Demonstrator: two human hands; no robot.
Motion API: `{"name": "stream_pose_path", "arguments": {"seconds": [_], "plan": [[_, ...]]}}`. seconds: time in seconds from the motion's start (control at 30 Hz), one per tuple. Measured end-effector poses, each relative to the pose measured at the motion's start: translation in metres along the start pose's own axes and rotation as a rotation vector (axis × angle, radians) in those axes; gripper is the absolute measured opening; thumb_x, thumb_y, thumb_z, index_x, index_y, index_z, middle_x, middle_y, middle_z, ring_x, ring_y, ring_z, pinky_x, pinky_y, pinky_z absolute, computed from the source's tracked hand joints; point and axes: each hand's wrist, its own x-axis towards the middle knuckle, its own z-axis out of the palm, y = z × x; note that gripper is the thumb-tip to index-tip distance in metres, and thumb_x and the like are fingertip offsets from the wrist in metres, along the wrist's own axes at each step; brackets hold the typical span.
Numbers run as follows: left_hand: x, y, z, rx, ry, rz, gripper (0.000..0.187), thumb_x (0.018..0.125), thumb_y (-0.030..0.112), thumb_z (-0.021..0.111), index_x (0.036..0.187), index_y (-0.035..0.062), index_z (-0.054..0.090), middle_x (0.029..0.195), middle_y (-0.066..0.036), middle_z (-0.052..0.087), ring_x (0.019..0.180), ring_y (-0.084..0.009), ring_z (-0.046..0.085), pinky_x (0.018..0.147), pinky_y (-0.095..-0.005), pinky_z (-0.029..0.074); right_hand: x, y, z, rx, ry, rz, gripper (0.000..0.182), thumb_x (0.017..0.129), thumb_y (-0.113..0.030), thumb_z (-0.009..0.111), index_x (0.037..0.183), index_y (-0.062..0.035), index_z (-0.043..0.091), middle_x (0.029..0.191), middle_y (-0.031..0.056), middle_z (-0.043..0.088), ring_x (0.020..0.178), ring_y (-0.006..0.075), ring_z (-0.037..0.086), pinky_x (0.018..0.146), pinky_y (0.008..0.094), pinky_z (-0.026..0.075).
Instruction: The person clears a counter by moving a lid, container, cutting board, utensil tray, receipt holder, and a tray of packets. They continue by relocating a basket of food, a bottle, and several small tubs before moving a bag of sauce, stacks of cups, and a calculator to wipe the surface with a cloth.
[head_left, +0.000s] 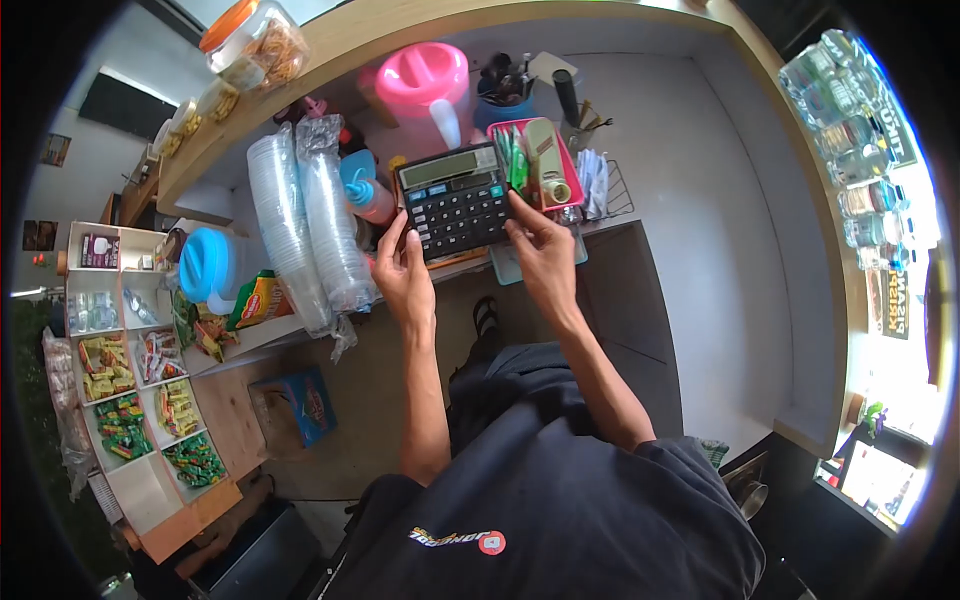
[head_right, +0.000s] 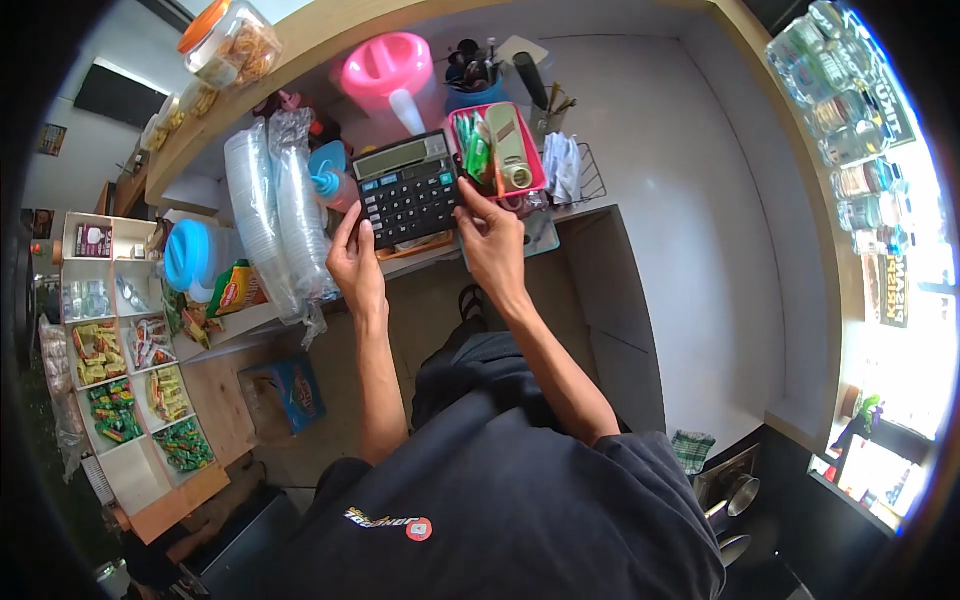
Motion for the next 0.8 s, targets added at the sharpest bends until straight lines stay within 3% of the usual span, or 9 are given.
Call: {"name": "stream_pose_path", "arguments": {"seconds": [0.1, 0.13, 0.3, 0.5, 0.8], "plan": [[0.001, -0.04, -0.025, 0.053, 0.034, -0.076, 0.032, 0.099, 0.002, 0.057, 0.13, -0.0051, 0.061, 0.12, -0.012, 0.067, 0.105, -0.0169, 0.065, 0.093, -0.0297, 0.052, -0.006, 0.018, 0.024, -0.148, -0.039, 0.066, 0.041, 0.094, -0.005, 0.067, 0.134, -0.009, 0.062, 0.103, 0.0151, 0.075, 0.086, 0.0104, 0.065, 0.081, 0.0271, 0.052], [0.0, -0.051, -0.03, 0.049, 0.034, -0.11, 0.032, 0.099, 0.002, 0.057, 0.13, -0.005, 0.061, 0.12, -0.012, 0.068, 0.105, -0.0167, 0.065, 0.092, -0.0295, 0.052, -0.006, 0.033, 0.033, -0.189, -0.015, -0.01, 0.042, 0.093, -0.005, 0.067, 0.134, -0.0084, 0.062, 0.1, 0.0064, 0.076, 0.083, 0.0038, 0.058, 0.075, 0.026, 0.051], [0.001, -0.102, -0.039, 0.107, 0.017, -0.193, 0.031, 0.098, 0.001, 0.057, 0.128, -0.0033, 0.063, 0.122, -0.013, 0.065, 0.104, -0.0199, 0.066, 0.089, -0.0313, 0.054, -0.002, 0.077, 0.046, -0.312, -0.08, 0.218, 0.041, 0.094, -0.009, 0.066, 0.134, -0.0116, 0.063, 0.092, 0.0162, 0.072, 0.075, 0.0087, 0.058, 0.071, 0.0304, 0.05], [0.01, -0.119, -0.041, 0.295, -0.016, -0.216, 0.031, 0.097, 0.001, 0.058, 0.127, -0.0005, 0.064, 0.122, -0.014, 0.063, 0.103, -0.0234, 0.066, 0.086, -0.0327, 0.056, -0.001, 0.093, 0.054, -0.46, -0.039, 0.065, 0.041, 0.093, -0.01, 0.066, 0.134, -0.0123, 0.064, 0.088, 0.0168, 0.061, 0.07, 0.0217, 0.058, 0.069, 0.0338, 0.049], [0.013, -0.113, -0.041, 0.372, -0.036, -0.143, 0.031, 0.097, 0.004, 0.058, 0.128, 0.0008, 0.063, 0.123, -0.013, 0.061, 0.103, -0.0235, 0.065, 0.082, -0.0334, 0.056, -0.004, 0.094, 0.062, -0.589, -0.057, -0.108, 0.047, 0.089, -0.009, 0.068, 0.136, -0.0069, 0.061, 0.094, 0.0212, 0.063, 0.089, 0.0309, 0.058, 0.078, 0.0393, 0.05]]}}
